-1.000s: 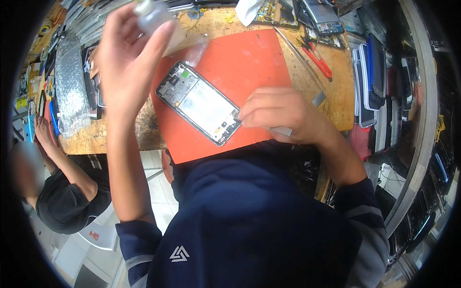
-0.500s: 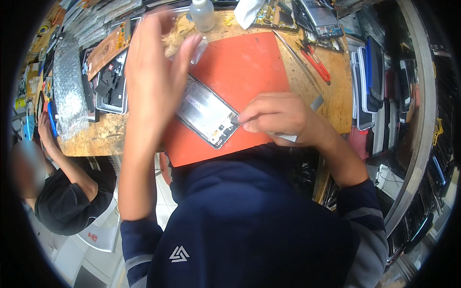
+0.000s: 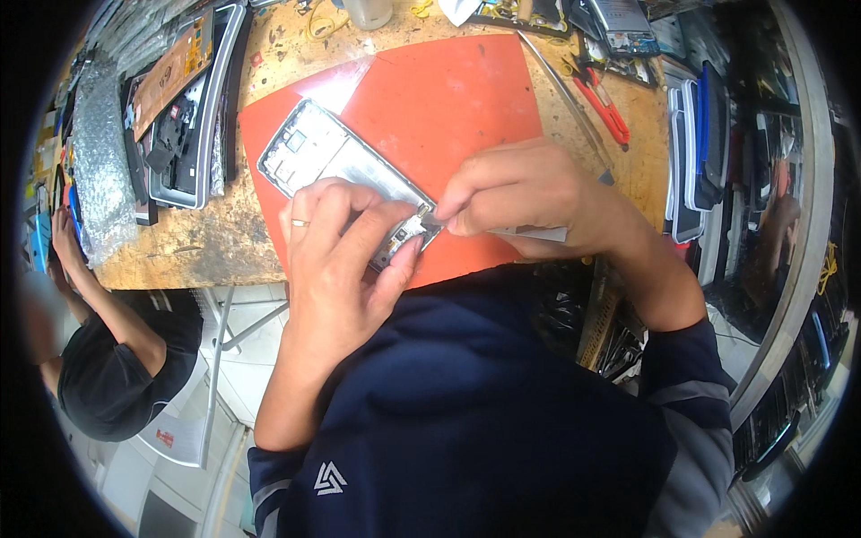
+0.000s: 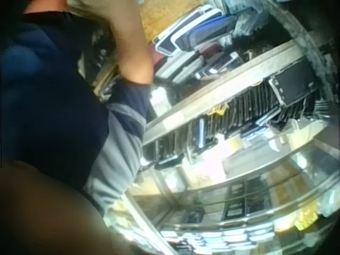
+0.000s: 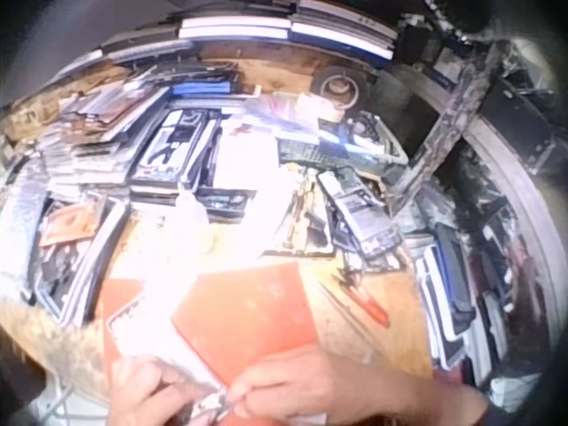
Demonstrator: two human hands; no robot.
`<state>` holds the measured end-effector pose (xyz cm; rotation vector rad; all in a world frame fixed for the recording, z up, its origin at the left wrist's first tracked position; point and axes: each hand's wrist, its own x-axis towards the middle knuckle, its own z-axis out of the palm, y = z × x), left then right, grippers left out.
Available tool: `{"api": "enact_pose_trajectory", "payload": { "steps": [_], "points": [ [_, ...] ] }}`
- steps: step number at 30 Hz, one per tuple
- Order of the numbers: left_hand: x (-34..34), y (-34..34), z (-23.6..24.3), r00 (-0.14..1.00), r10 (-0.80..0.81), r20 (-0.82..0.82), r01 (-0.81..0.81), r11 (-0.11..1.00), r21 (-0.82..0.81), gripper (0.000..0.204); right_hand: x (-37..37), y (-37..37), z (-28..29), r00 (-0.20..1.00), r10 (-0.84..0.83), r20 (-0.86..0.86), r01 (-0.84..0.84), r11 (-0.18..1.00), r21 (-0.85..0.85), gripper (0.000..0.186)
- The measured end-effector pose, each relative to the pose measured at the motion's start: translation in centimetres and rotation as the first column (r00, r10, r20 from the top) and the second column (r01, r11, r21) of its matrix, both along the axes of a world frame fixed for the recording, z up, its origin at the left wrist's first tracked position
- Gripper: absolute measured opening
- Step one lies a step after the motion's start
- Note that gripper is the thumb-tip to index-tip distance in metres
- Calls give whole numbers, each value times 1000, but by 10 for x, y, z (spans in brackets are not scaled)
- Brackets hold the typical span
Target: The person disassembles a smartphone, removes the back cover and battery, and uses a screwdriver and adhesive to work on internal components. They then reassemble the phone by placing the battery back and closing the back cover.
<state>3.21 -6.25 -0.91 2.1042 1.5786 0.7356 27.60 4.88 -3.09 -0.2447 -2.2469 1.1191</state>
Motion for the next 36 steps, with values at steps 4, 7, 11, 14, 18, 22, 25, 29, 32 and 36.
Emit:
{"api": "enact_pose_trajectory", "payload": {
  "steps": [4, 7, 11, 14, 18, 22, 25, 29, 32, 36],
  "points": [
    [-1, 0, -3, 1000, 3, 20, -3, 1000, -6, 33, -2, -2, -1, 1000, -23, -18, 24, 999, 27, 13],
    [0, 1, -4, 999, 12, 39, -12, 1000, -5, 32, -2, -4, -3, 998, -42, -51, 43, 999, 31, 13],
    [1, 1, -4, 999, 17, 35, -17, 1000, -5, 32, -1, -1, -2, 1000, -13, -25, 13, 1000, -12, 12],
    [0, 1, -5, 999, 21, 33, -20, 1000, -12, 32, -2, 1, -2, 1000, -10, -28, 10, 1000, -20, 12],
    [-1, 0, -4, 1000, 12, 29, -11, 1000, -16, 32, -2, -1, -3, 999, -10, -49, 12, 1000, 26, 10],
    [0, 1, -2, 999, 9, 33, -8, 1000, -28, 33, 0, -5, -7, 997, -11, -77, 19, 996, 92, 9],
    [0, 2, -2, 999, 4, 41, -2, 999, -39, 33, 0, -8, -11, 996, -8, -87, 22, 985, 171, 10],
    [0, 1, -1, 999, 1, 32, 0, 999, -36, 33, 0, -12, -14, 994, -42, -102, 67, 965, 253, 11],
    [-1, 2, -1, 999, -3, 34, 4, 999, -32, 33, 0, -13, -15, 994, -49, -101, 71, 970, 232, 11],
    [-1, 2, -2, 1000, -11, 28, 11, 1000, -22, 32, -1, -13, -15, 993, -55, -105, 75, 976, 203, 13]
  ]
}}
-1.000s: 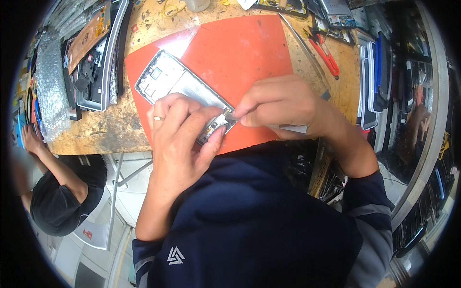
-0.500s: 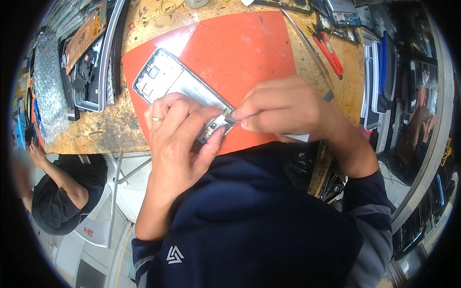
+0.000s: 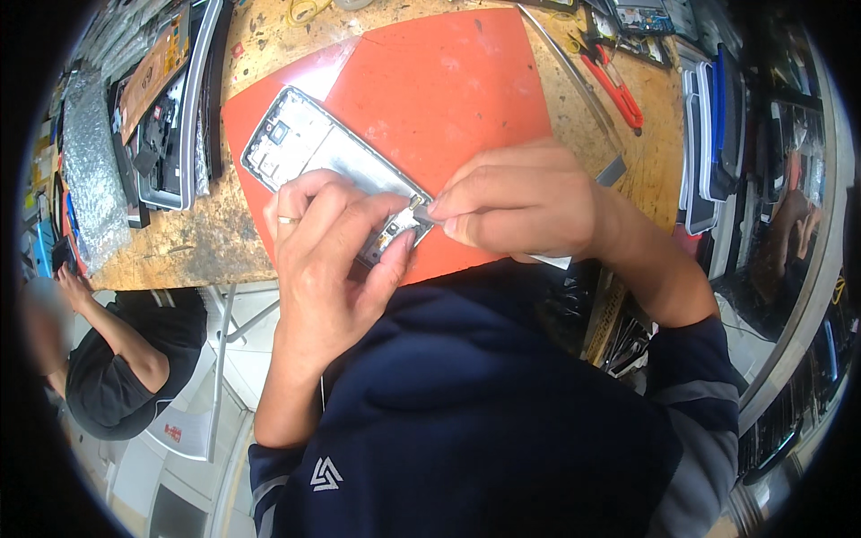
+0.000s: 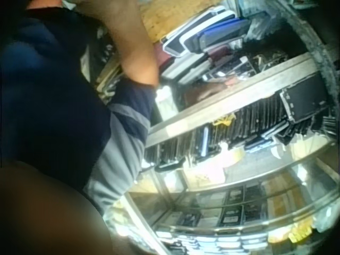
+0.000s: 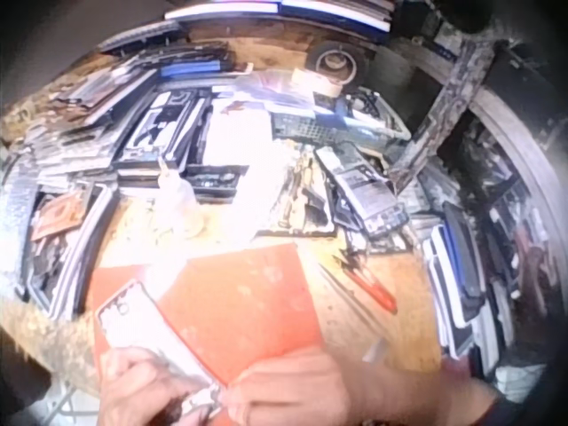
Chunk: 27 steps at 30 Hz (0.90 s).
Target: The person disassembles a smartphone, removes the back cover and battery, and uses a screwdriver and adhesive to work on internal components. They then reassemble the phone by placing the battery back and closing the back cover.
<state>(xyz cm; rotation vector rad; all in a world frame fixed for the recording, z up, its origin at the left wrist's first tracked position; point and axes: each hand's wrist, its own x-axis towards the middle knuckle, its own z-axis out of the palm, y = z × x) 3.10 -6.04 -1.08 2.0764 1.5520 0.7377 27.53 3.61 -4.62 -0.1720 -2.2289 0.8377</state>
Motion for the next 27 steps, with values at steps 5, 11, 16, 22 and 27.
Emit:
{"api": "enact_pose_trajectory", "payload": {
  "steps": [5, 11, 16, 22, 27],
  "points": [
    [0, 0, 0, 1000, 0, 2, 0, 1000, -3, 32, -2, -1, -2, 999, -13, -31, 16, 996, 86, 13],
    [0, 1, 1, 1000, 1, -3, -1, 1000, -6, 33, 0, -3, 0, 1000, -2, -15, 3, 997, 80, 10],
    [1, 0, 1, 1000, 22, 11, -22, 1000, -17, 34, 0, 0, 1, 1000, 9, -20, -9, 1000, -13, 10],
    [1, 0, 1, 1000, 25, 17, -24, 999, -36, 34, 0, -1, 0, 1000, -4, -19, 4, 999, -33, 8],
    [1, 1, 1, 1000, 19, 15, -19, 1000, -21, 34, -3, -1, -4, 999, -18, -37, 16, 998, -63, 8]
  ]
}}
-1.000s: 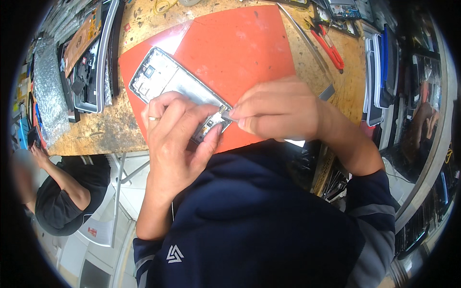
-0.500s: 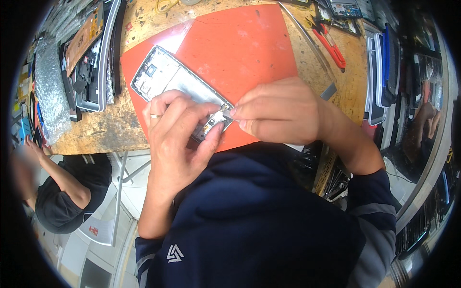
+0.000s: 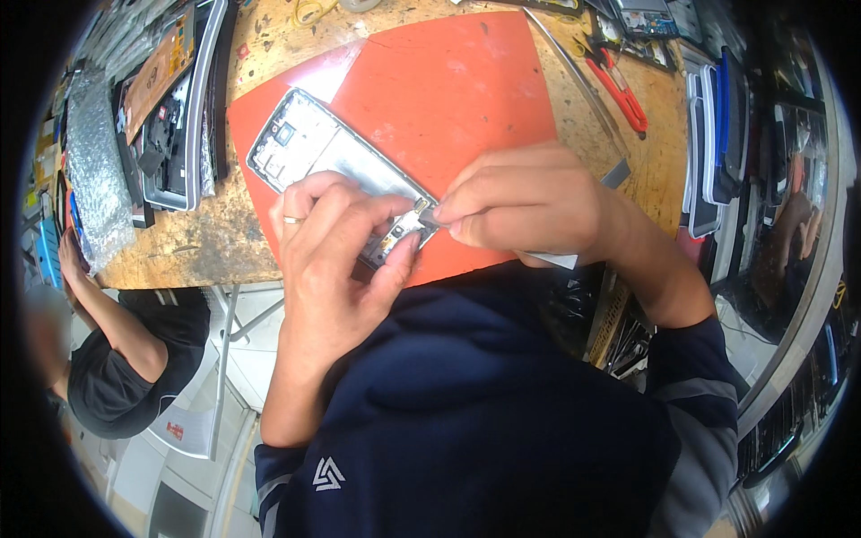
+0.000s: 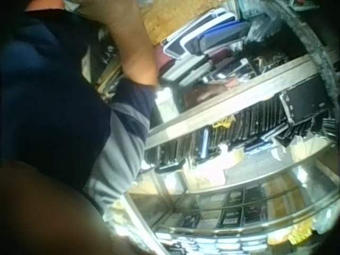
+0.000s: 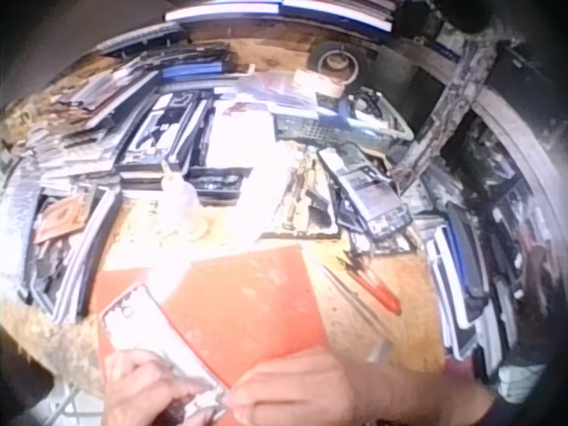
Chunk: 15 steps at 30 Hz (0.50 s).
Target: The person disassembles a smartphone, removes the back cover and battery, and uses a screwdriver and adhesive to work on internal components. They then reassemble the phone by placing the battery back and closing the back cover.
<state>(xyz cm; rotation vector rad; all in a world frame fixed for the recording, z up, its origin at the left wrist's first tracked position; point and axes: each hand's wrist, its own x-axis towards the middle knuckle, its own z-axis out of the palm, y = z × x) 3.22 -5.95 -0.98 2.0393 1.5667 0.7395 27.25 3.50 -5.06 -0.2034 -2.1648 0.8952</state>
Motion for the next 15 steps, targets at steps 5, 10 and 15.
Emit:
{"api": "enact_pose_trajectory", "payload": {
  "steps": [5, 10, 15],
  "points": [
    [0, 0, 0, 1000, -4, -3, 4, 1000, 11, 34, -1, 2, 0, 1000, 7, -11, -7, 1000, 22, 10],
    [0, 0, 1, 1000, -14, -12, 14, 1000, 9, 34, 0, 0, 2, 999, -13, 31, 10, 994, 107, 15],
    [-1, 0, 0, 999, -33, -25, 33, 999, 16, 33, -2, -1, 0, 999, -34, -10, 35, 991, 130, 20]
  ]
}}
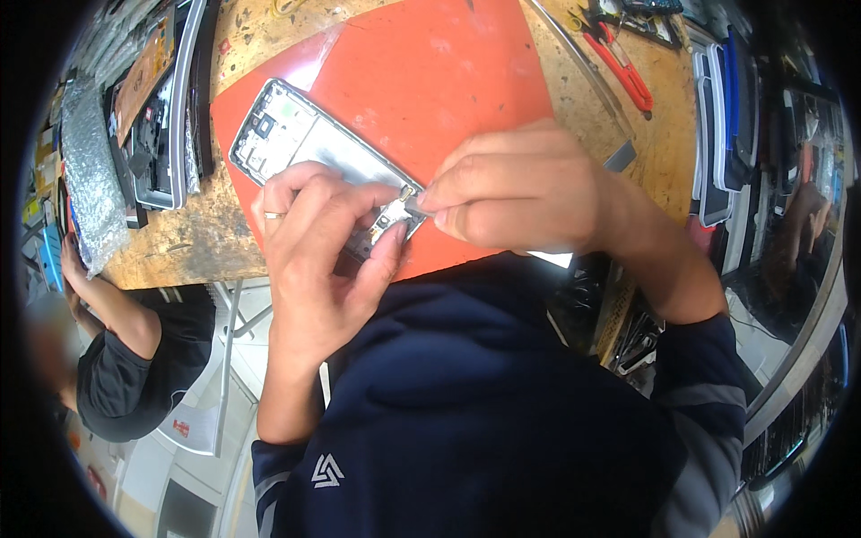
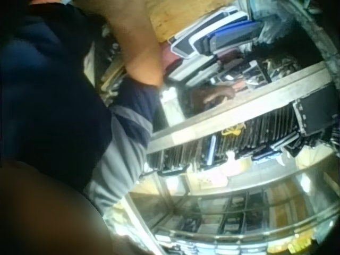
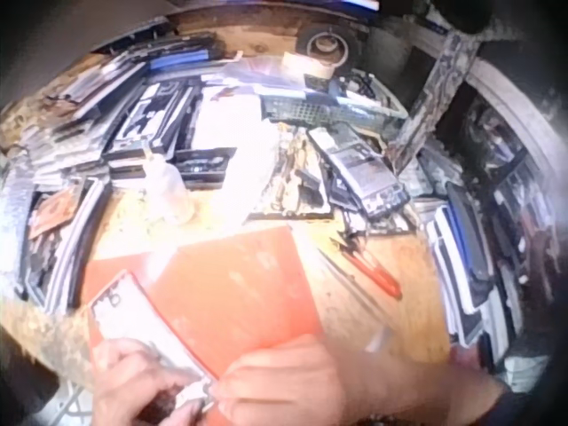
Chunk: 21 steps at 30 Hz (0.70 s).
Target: The person disassembles a smartphone, removes the back cover and battery, and uses a screwdriver and adhesive to work on internal components. They then reassemble the phone by placing the battery back and closing the back cover.
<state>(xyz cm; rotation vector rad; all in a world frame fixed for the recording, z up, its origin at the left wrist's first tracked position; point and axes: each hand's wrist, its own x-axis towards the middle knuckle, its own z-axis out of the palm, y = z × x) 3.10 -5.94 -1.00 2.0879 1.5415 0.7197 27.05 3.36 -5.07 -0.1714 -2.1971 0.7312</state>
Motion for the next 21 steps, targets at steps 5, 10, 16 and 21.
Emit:
{"api": "enact_pose_trajectory", "payload": {
  "steps": [5, 10, 16, 21],
  "points": [
    [-1, 0, -2, 1000, -4, -5, 4, 1000, 8, 33, 0, -1, 0, 1000, -5, -16, 5, 1000, 10, 20],
    [0, 0, -3, 1000, -11, -15, 12, 999, 43, 34, 0, -4, -1, 1000, -24, -19, 25, 998, 55, 18],
    [2, -1, -1, 1000, 18, -16, -17, 1000, 17, 33, 1, -6, 1, 1000, -26, 3, 26, 999, 36, 12],
    [3, -1, 2, 999, 28, -25, -28, 1000, 14, 32, 3, 1, 0, 999, 36, 0, -36, 994, -106, 9]
  ]
}}
